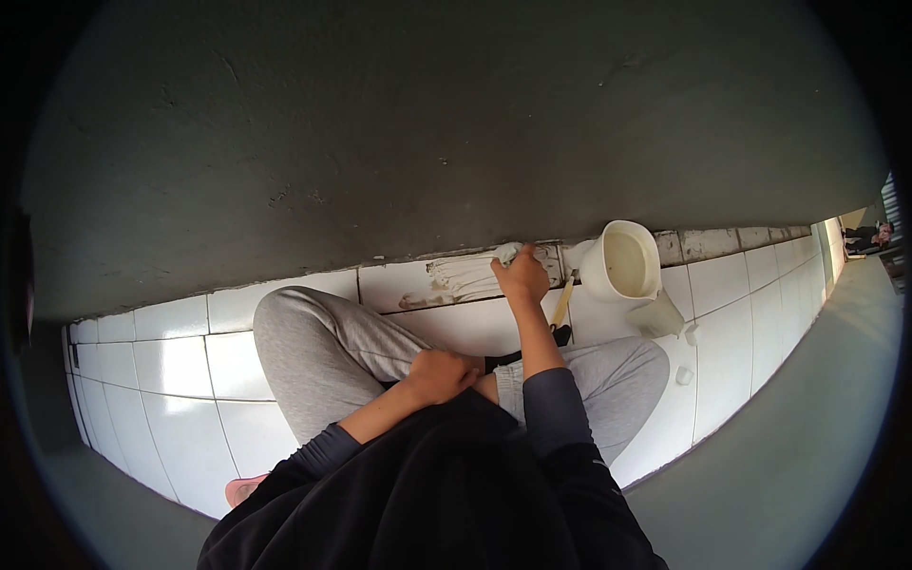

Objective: The person applies a white substance to gaps or cracks in a tiled floor and wall intersection by hand using a small cloth, periodically dipping the cloth into a white bucket and smoothing the material along the edge.

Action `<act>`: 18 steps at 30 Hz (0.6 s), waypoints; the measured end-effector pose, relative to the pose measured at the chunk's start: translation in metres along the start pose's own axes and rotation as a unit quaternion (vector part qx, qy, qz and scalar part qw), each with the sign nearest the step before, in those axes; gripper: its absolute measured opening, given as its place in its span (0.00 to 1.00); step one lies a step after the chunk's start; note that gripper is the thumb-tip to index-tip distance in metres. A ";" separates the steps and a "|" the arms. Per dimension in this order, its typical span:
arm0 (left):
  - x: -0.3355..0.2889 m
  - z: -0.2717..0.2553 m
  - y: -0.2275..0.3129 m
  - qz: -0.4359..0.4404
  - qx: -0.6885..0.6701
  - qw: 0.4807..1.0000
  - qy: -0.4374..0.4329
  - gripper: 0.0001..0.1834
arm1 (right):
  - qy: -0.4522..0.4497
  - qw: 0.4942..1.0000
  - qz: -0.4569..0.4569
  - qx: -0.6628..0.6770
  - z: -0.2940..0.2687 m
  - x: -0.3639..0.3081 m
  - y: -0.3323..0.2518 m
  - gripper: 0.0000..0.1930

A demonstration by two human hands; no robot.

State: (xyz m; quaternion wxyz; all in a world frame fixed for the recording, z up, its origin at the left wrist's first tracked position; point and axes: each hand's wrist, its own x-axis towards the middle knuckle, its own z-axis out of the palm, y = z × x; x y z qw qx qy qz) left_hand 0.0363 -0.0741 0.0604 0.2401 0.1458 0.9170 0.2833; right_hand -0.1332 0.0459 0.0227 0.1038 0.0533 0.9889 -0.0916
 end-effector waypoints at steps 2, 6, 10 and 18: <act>0.001 0.000 0.002 -0.003 0.003 1.000 0.008 0.16 | 0.028 0.999 0.034 0.006 -0.011 0.022 0.036 0.30; 0.001 0.000 0.003 0.019 -0.026 0.999 0.041 0.16 | 0.027 0.995 0.092 -0.010 -0.019 0.033 0.045 0.31; 0.003 -0.001 0.004 0.001 -0.008 1.000 0.013 0.17 | -0.025 1.000 0.002 -0.004 -0.001 0.012 0.015 0.33; 0.006 0.000 0.017 0.011 -0.002 1.000 0.021 0.22 | -0.051 0.998 0.038 0.012 -0.025 0.025 0.043 0.35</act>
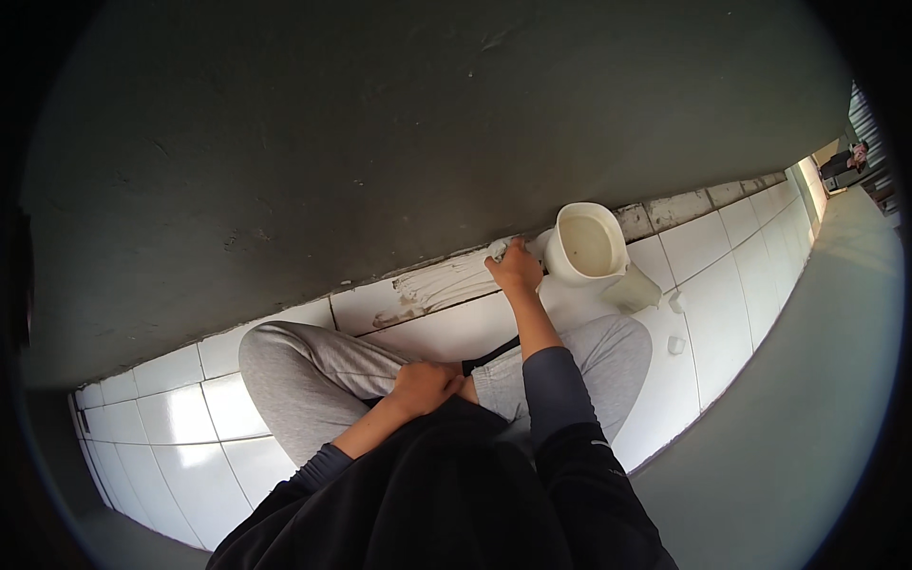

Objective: The person applies a white substance to gaps or cracks in a tiled floor and wall intersection by hand using a small cloth, periodically dipping the cloth into a white bucket and smoothing the material along the edge.

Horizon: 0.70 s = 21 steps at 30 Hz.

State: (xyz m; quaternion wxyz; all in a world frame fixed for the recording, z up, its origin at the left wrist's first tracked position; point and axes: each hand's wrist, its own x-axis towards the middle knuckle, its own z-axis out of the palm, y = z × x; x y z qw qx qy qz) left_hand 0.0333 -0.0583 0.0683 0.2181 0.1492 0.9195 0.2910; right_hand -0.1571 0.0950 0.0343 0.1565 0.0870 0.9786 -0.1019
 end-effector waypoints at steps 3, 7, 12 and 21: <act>0.006 0.005 0.001 0.006 0.007 1.000 -0.003 0.23 | 0.066 0.998 0.004 0.000 -0.001 0.000 0.003 0.33; 0.014 0.013 -0.003 0.003 0.001 1.000 -0.012 0.21 | -0.011 0.996 -0.080 -0.022 0.022 -0.027 -0.030 0.35; 0.016 0.016 -0.002 0.011 -0.001 1.000 -0.011 0.17 | -0.003 0.991 -0.133 -0.012 0.028 -0.044 -0.023 0.34; 0.023 0.019 0.015 -0.005 -0.061 0.997 0.045 0.16 | 0.008 0.998 -0.065 -0.001 0.014 -0.026 -0.007 0.32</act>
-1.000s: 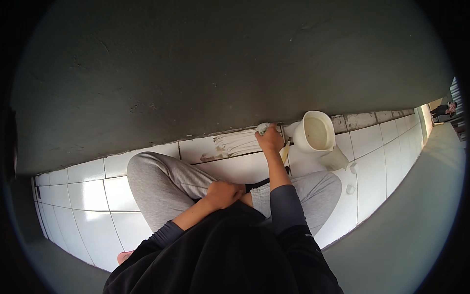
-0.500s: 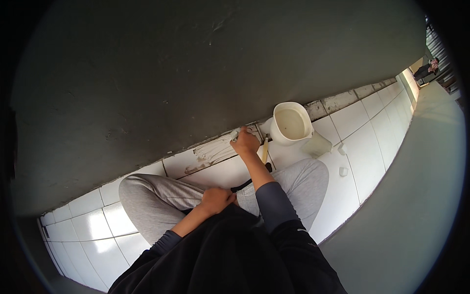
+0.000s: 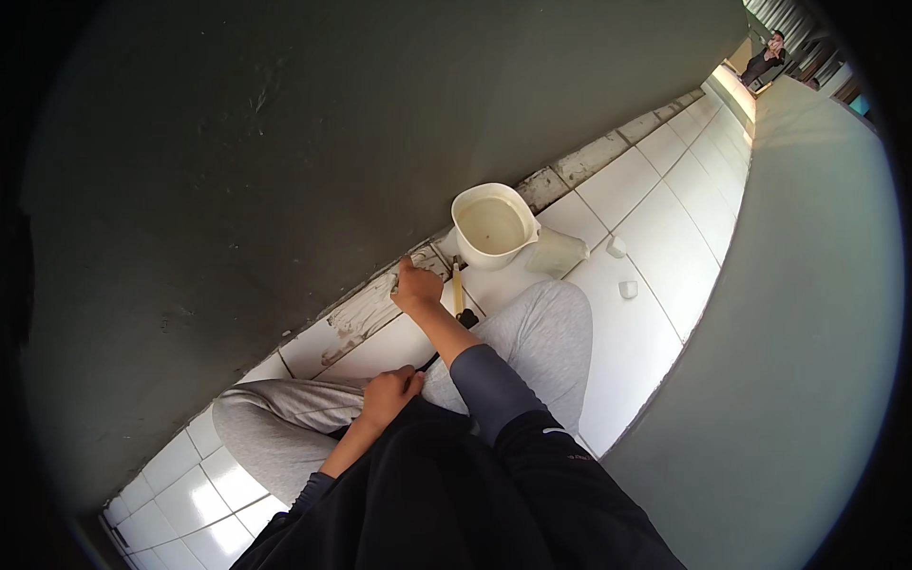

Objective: The person applies a white substance to gaps or cracks in a tiled floor and wall intersection by hand using a small cloth, periodically dipping the cloth into a white bucket and smoothing the material along the edge.

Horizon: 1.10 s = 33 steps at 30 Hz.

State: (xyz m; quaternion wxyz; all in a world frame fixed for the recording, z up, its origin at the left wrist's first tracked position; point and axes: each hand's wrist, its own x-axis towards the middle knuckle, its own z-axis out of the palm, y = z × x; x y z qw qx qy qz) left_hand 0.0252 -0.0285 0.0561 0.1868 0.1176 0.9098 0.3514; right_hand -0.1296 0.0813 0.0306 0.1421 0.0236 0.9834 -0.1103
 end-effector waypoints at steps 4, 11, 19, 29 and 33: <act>0.007 0.002 0.003 0.031 -0.062 0.997 0.017 0.15 | -0.031 0.996 -0.084 -0.006 0.007 -0.017 -0.008 0.30; 0.008 0.008 -0.004 0.032 -0.071 0.997 -0.003 0.15 | 0.023 0.999 -0.036 0.002 0.000 -0.005 0.006 0.31; 0.008 0.013 -0.010 0.025 -0.070 0.997 -0.001 0.16 | -0.005 0.997 -0.070 0.033 0.011 -0.018 -0.002 0.28; 0.008 0.017 -0.014 0.055 -0.031 0.998 0.020 0.17 | 0.018 0.999 -0.031 0.019 0.006 -0.012 0.010 0.29; 0.007 0.015 -0.010 0.045 -0.009 0.999 0.019 0.17 | 0.022 0.998 -0.065 0.012 0.015 -0.015 0.007 0.29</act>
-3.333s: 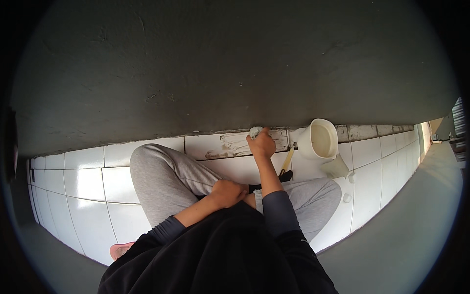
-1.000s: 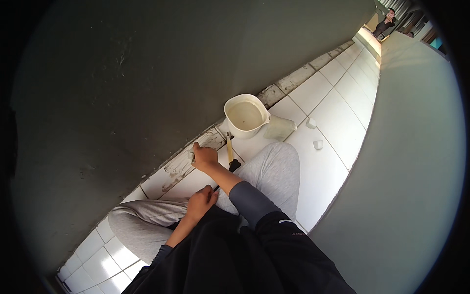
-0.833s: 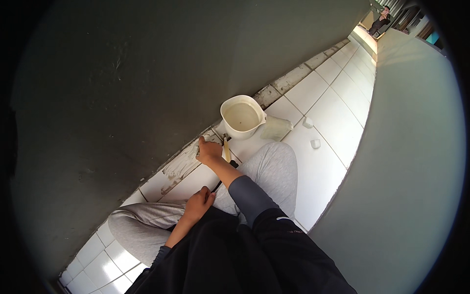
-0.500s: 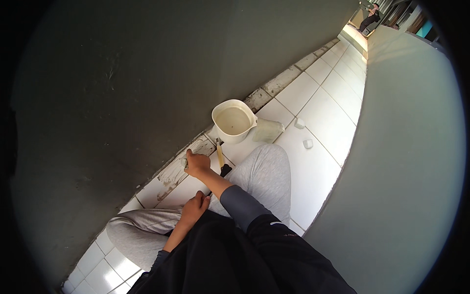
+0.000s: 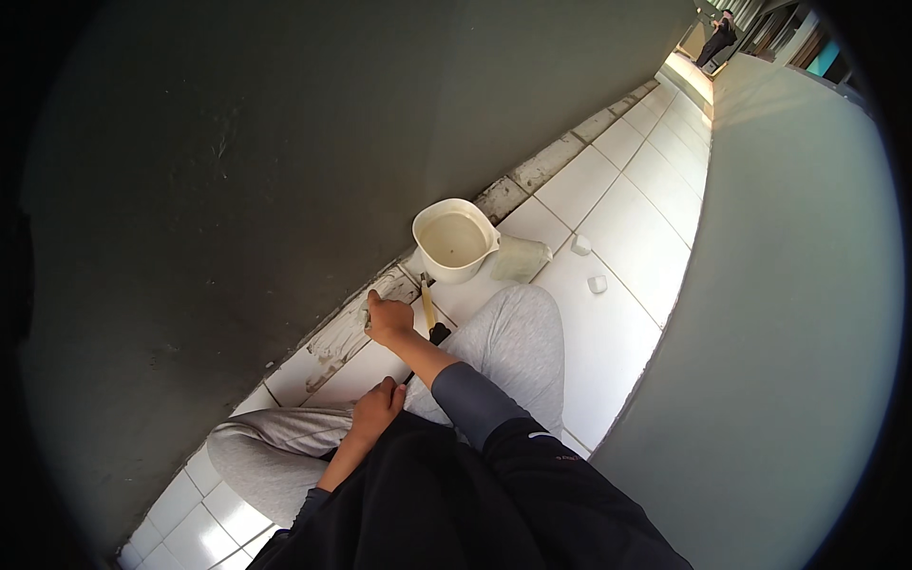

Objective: The person applies a white substance to gaps or cracks in a tiled floor and wall intersection by hand using a small cloth, periodically dipping the cloth into a white bucket and smoothing the material along the edge.

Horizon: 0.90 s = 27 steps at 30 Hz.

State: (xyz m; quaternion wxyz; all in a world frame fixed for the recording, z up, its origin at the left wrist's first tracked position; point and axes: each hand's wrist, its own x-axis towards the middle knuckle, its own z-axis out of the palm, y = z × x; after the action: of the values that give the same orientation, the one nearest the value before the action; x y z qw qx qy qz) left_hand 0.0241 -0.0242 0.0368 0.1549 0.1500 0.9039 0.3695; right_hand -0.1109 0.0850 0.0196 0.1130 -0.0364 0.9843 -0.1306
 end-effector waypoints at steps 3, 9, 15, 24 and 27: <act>-0.003 -0.002 0.003 -0.010 0.016 1.000 0.007 0.17 | 0.003 1.000 -0.003 -0.011 -0.005 0.001 0.003 0.29; -0.006 -0.006 0.007 -0.006 0.071 0.997 0.006 0.17 | 0.003 0.997 0.072 0.003 -0.016 0.011 0.018 0.32; -0.017 -0.028 0.007 0.063 0.049 0.996 -0.038 0.14 | 0.014 0.998 0.067 -0.002 -0.012 0.006 0.016 0.33; -0.034 -0.049 0.021 0.084 0.048 0.989 -0.109 0.13 | 0.034 0.998 0.038 -0.041 -0.010 0.002 0.009 0.37; -0.045 -0.053 0.024 0.119 0.090 0.984 -0.099 0.19 | 0.034 0.997 0.032 -0.063 -0.013 0.000 0.004 0.38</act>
State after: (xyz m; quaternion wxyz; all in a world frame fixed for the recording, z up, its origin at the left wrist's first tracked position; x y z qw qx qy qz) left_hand 0.0483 -0.0578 0.0975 0.1845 0.3061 0.8891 0.2861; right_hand -0.1142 0.0925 0.0309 0.0811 -0.0079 0.9945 -0.0657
